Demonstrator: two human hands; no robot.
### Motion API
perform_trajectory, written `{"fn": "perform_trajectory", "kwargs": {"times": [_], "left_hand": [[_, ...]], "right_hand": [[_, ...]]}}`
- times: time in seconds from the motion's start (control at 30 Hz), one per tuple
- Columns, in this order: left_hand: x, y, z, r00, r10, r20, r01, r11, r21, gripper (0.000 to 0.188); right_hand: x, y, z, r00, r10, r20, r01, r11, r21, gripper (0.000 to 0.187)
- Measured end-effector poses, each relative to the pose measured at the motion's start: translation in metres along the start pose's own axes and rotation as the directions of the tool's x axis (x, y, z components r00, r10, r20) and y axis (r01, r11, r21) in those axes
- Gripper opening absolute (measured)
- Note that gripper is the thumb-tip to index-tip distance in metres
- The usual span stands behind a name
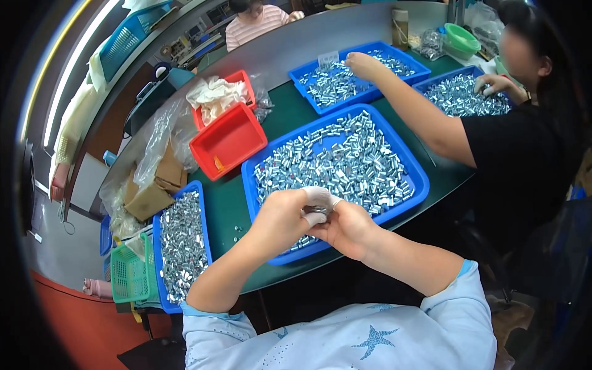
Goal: Inspecting and sorting small cylindrical metal bushings into trays at a manual workstation.
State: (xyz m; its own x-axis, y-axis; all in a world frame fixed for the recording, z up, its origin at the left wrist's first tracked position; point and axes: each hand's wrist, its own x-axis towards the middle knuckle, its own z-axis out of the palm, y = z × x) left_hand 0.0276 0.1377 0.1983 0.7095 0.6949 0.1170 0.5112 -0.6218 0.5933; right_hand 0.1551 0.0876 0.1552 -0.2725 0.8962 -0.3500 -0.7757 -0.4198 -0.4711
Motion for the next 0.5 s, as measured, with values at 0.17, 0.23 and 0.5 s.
{"fn": "perform_trajectory", "kwargs": {"times": [0.17,0.23,0.5], "left_hand": [[0.033,-0.009,-0.018,0.993,0.108,0.053,-0.110,0.994,0.024,0.034],[0.034,-0.018,-0.031,0.997,0.079,-0.011,-0.079,0.997,0.012,0.035],[0.005,-0.070,-0.056,0.973,-0.149,-0.176,0.126,0.983,-0.135,0.039]], "right_hand": [[0.045,-0.021,-0.016,0.997,-0.055,-0.058,0.060,0.994,0.090,0.024],[0.073,-0.041,-0.016,0.991,-0.098,-0.087,0.112,0.977,0.180,0.024],[0.202,-0.180,-0.022,0.805,-0.505,-0.312,0.528,0.849,-0.012,0.059]]}}
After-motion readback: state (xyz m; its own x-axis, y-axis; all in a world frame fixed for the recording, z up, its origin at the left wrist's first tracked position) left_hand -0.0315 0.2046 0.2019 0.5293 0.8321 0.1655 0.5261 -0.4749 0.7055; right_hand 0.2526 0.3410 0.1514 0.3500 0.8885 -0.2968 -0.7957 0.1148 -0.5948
